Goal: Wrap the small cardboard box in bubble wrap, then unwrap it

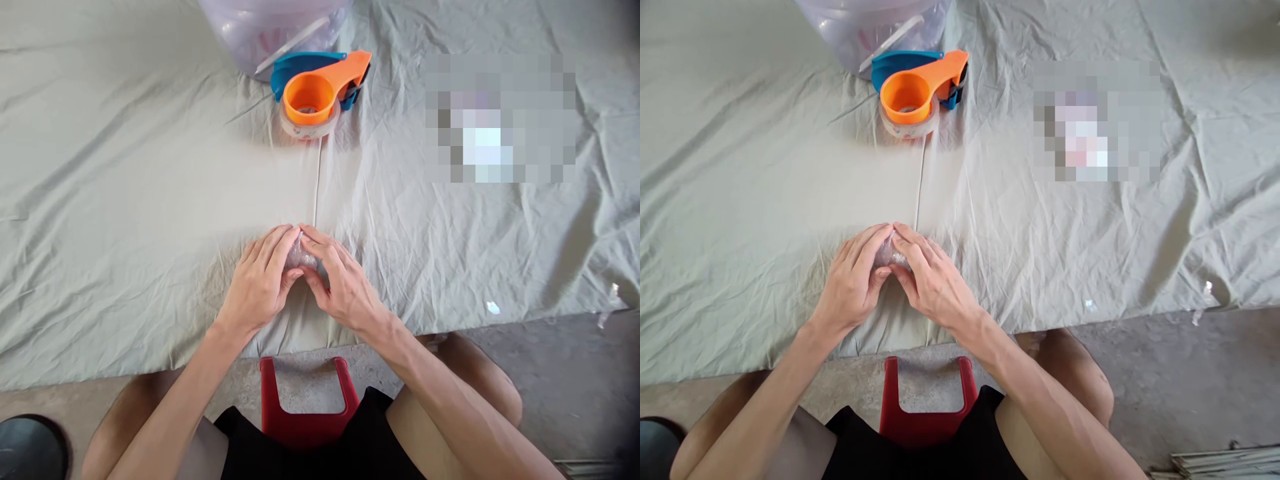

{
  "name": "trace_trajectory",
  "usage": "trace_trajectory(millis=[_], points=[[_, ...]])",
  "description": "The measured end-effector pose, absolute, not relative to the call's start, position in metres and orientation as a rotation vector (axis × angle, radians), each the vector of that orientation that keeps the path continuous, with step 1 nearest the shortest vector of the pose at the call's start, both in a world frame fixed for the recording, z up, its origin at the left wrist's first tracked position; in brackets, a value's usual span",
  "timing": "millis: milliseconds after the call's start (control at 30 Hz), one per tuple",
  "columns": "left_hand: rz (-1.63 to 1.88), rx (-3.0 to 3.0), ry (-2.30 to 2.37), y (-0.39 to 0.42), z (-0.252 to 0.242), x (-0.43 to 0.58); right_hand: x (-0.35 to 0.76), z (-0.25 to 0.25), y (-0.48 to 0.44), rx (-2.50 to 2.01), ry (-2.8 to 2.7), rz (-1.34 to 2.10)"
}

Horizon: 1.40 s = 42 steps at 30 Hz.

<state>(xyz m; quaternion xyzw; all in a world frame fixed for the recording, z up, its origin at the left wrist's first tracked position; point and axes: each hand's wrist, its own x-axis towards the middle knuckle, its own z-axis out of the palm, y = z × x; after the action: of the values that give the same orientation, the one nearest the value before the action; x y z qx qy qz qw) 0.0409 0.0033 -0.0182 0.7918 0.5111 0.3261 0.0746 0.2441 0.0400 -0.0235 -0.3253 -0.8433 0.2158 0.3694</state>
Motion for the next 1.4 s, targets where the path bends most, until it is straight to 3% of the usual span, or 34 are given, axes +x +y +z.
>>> trace_trajectory(millis=[200,433,767,1067,1400], points=[[0.854,2.227,1.48,0.006,-0.016,0.034,0.248,-0.02,0.049,-0.835,-2.138,0.711],[0.964,1.859,1.457,0.015,-0.013,0.033,0.253,-0.017,0.053,-0.899,-2.091,0.891],[0.951,1.912,1.528,0.005,-0.025,0.036,0.244,-0.026,0.036,-0.929,-2.066,0.518],[0.894,2.126,1.494,0.002,-0.031,0.042,0.234,-0.025,0.015,-1.108,-1.996,0.771],[0.9,2.02,1.566,0.0,-0.032,0.044,0.23,-0.017,-0.004,-0.994,-2.047,1.092]])
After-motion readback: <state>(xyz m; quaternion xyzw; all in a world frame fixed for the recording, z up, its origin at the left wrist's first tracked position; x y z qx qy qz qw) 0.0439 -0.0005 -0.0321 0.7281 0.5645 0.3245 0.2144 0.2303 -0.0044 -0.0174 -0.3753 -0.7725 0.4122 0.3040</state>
